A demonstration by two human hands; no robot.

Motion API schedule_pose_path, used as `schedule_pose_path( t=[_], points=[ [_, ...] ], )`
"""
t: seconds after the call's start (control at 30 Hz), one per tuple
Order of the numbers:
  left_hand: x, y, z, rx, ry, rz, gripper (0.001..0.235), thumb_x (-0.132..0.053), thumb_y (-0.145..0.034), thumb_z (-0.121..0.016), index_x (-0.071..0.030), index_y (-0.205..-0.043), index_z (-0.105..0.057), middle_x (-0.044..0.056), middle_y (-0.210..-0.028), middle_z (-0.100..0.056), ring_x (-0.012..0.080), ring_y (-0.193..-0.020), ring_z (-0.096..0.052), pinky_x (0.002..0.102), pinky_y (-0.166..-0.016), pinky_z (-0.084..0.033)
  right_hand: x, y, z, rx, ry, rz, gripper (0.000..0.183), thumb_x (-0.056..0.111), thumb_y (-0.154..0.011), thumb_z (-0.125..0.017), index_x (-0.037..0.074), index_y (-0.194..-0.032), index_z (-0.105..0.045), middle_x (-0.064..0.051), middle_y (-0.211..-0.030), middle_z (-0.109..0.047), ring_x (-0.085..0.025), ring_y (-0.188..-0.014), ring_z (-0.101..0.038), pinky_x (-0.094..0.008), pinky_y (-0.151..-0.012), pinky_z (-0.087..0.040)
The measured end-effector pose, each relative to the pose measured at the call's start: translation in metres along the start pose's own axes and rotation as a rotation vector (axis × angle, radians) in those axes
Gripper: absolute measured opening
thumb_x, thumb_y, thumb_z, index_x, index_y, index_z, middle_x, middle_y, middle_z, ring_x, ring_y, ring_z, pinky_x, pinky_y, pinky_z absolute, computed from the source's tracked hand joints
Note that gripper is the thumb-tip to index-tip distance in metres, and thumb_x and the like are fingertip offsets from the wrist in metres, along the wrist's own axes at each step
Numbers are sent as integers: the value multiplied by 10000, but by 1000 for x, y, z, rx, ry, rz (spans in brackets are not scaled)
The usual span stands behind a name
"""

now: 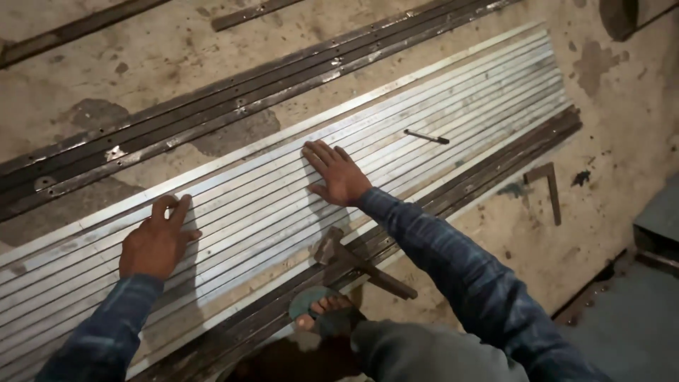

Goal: Hammering and marking metal strips to straighten them on a concrete floor.

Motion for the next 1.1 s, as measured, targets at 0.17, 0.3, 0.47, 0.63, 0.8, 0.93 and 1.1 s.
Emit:
schedule_pose_path(
  t=[0.17,0.3,0.47,0.63,0.8,0.93,1.1],
  points=[
    [-7,11,-3,-76,-82,-31,698,-480,-917,-622,-224,-1542,-447,34,-1487,-470,275,-842,-709,433,-707,-607,3,7,-13,71,83,-75,841,506,-991,-564,116,-1652,-220,-113,-1729,-181,-343,-1593,-168,-564,-1244,-211],
    [-11,20,-25,-107,-189,-66,665,-427,-956,-596,-130,-1532,-445,103,-1558,-439,293,-770,-722,421,-658,-618,12,21,-20,94,71,-83,852,577,-1019,-478,91,-1646,-168,-132,-1721,-118,-355,-1577,-118,-573,-1237,-177],
    [-23,42,-36,-53,-142,-52,712,-457,-924,-601,-94,-1508,-413,233,-1662,-264,362,-770,-743,455,-643,-629,23,48,-18,109,50,-115,876,625,-1004,-467,84,-1633,-186,-136,-1719,-128,-344,-1583,-132,-568,-1244,-170],
    [-24,65,-60,38,-123,-75,769,-407,-938,-586,-78,-1569,-296,323,-1668,-105,388,-800,-747,487,-660,-630,21,74,-27,63,6,-93,851,632,-1029,-423,78,-1643,-221,-157,-1724,-168,-355,-1592,-158,-571,-1250,-173],
    [-24,90,-66,189,-129,-72,817,-339,-918,-617,-167,-1609,-218,308,-1688,-42,373,-840,-752,479,-718,-634,21,86,-36,61,-33,-92,882,659,-1019,-406,69,-1644,-208,-153,-1727,-163,-355,-1594,-151,-560,-1258,-160],
    [-27,105,-67,264,-107,-81,902,-298,-877,-688,-223,-1609,-168,302,-1694,34,373,-914,-743,469,-766,-635,24,90,-32,71,-42,-108,861,642,-1030,-396,70,-1644,-205,-157,-1726,-145,-356,-1592,-134,-564,-1254,-126],
    [-24,131,-82,356,-126,-75,1038,-332,-821,-776,-281,-1612,-106,271,-1695,87,359,-946,-740,459,-806,-632,26,97,-32,66,-72,-132,843,634,-1031,-395,72,-1637,-230,-139,-1732,-154,-338,-1597,-139,-556,-1263,-139]
  ],
)
Point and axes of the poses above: each hand's wrist, its own y-axis away from the middle knuckle, its own z-axis out of the back of the hand, x = y × z, the point moved 6 cm from there along -y, towards the middle knuckle
